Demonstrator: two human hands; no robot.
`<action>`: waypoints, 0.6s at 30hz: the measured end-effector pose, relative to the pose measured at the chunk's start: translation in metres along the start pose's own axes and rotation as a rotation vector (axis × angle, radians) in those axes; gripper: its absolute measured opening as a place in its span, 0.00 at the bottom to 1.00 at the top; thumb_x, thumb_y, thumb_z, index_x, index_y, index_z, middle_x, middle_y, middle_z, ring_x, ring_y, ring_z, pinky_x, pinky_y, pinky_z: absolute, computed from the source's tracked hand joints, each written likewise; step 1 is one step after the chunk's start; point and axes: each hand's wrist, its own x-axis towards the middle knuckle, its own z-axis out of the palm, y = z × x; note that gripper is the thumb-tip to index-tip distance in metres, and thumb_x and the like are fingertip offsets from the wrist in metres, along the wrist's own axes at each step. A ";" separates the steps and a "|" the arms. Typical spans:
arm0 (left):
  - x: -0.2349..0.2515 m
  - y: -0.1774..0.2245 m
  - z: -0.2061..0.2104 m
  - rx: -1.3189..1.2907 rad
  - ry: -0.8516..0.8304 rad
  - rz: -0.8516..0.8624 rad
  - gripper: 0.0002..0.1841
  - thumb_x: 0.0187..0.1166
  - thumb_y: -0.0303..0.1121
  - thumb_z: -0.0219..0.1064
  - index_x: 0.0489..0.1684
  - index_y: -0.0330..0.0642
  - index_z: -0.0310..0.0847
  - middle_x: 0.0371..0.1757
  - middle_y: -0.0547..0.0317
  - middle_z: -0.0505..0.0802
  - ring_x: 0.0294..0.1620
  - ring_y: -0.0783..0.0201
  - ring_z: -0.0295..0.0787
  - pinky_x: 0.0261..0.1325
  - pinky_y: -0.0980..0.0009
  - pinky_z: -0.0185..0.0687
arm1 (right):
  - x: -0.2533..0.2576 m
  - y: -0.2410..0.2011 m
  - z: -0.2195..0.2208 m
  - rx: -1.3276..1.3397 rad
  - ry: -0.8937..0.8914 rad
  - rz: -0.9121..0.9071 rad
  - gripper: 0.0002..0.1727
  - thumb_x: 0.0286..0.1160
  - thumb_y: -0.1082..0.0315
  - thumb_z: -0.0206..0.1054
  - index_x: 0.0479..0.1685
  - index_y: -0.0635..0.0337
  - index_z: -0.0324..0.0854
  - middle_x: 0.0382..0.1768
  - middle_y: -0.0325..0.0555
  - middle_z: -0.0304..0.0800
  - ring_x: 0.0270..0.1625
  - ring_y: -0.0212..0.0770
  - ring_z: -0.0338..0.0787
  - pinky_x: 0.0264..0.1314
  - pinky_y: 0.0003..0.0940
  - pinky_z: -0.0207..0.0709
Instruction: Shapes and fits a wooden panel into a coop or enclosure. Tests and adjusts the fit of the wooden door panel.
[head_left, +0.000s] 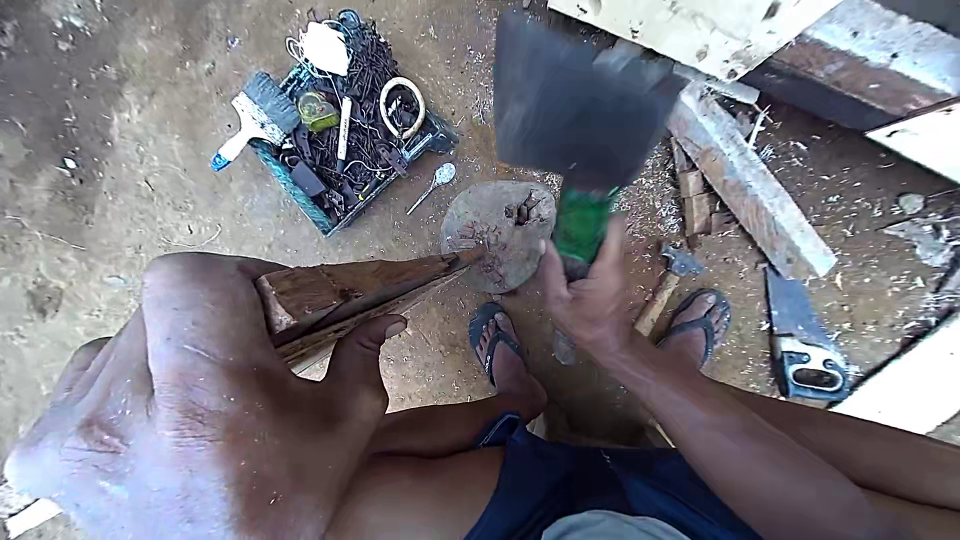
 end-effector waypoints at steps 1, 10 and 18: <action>0.000 -0.004 0.000 0.040 -0.002 0.025 0.39 0.63 0.54 0.80 0.65 0.29 0.78 0.51 0.34 0.91 0.57 0.37 0.89 0.59 0.37 0.78 | -0.013 0.024 0.013 -0.126 -0.144 0.046 0.23 0.79 0.62 0.70 0.67 0.64 0.70 0.26 0.45 0.87 0.23 0.41 0.90 0.27 0.41 0.88; -0.002 -0.003 0.005 -0.006 0.021 -0.024 0.39 0.60 0.56 0.81 0.57 0.25 0.82 0.48 0.35 0.93 0.55 0.40 0.90 0.62 0.39 0.78 | 0.011 -0.024 -0.016 -0.221 -0.219 -0.131 0.19 0.83 0.61 0.67 0.65 0.61 0.75 0.26 0.43 0.86 0.22 0.38 0.87 0.23 0.37 0.83; -0.001 -0.027 0.002 0.108 0.049 0.166 0.35 0.65 0.66 0.71 0.48 0.38 0.77 0.35 0.43 0.88 0.35 0.42 0.86 0.35 0.43 0.72 | -0.009 0.056 0.033 -0.387 -0.732 0.292 0.23 0.85 0.62 0.61 0.74 0.59 0.67 0.36 0.57 0.91 0.42 0.59 0.94 0.49 0.59 0.87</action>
